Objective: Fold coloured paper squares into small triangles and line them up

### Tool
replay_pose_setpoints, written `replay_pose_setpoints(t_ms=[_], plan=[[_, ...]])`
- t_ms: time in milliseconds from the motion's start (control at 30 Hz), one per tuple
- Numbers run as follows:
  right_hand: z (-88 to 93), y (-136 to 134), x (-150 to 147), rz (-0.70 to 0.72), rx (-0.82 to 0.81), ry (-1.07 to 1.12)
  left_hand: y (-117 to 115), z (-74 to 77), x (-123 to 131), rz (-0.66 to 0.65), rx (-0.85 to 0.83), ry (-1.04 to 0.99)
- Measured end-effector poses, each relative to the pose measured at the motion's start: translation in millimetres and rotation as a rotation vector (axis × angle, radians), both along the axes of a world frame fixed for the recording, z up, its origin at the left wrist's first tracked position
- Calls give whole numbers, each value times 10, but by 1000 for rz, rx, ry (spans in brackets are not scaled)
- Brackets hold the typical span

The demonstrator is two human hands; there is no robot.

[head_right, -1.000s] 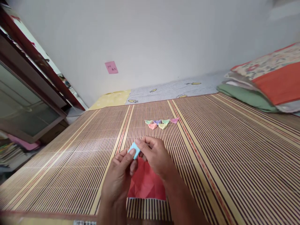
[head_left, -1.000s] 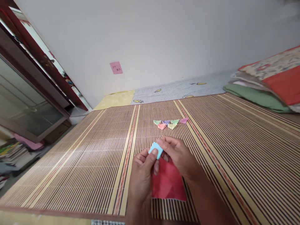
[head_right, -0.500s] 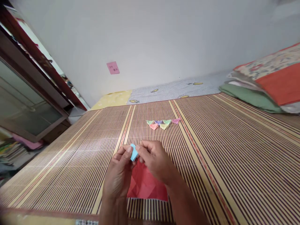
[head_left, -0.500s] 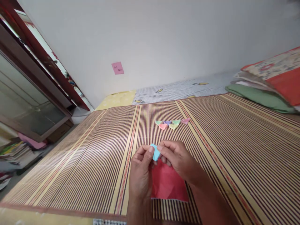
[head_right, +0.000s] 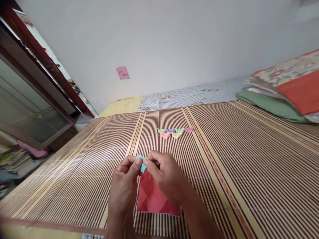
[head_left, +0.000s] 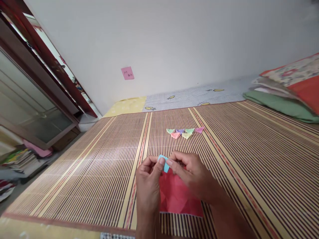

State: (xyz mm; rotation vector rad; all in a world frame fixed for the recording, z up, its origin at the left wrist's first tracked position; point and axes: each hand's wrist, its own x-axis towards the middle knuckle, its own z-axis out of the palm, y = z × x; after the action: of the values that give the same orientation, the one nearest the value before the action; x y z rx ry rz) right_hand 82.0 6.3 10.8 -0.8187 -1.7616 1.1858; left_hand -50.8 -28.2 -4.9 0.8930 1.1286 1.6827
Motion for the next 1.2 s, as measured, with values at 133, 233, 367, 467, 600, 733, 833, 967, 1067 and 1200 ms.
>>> replay_pose_setpoints(t_ms=[133, 233, 367, 467, 600, 733, 833, 967, 1067, 1200], plan=[[-26, -7, -35, 66, -42, 4, 10, -28, 24, 94, 39, -57], [-51, -15, -62, 50, -46, 34, 20, -31, 26, 73, 30, -101], [-53, -5, -23, 99, -69, 17, 9, -3, -18, -13, 0, -108], [-38, 6, 6, 96, -49, -12, -28, 32, -34, 43, 25, 40], [-35, 8, 4, 48, 23, -10, -67, 53, -10, 66, 64, 130], [-50, 12, -7, 31, 26, 28, -46, 6, -2, -9, 45, 40], [-49, 20, -8, 31, 23, 32, -24, 2, -18, -47, 40, 64], [-26, -8, 42, 104, -20, 39, -30, 85, -19, -83, 69, 127], [-2, -113, 119, 40, -32, 80, -97, 174, 23, -153, 54, 169], [75, -384, 235, -37, -109, 167, -369, 309, 105, -145, 60, 196]])
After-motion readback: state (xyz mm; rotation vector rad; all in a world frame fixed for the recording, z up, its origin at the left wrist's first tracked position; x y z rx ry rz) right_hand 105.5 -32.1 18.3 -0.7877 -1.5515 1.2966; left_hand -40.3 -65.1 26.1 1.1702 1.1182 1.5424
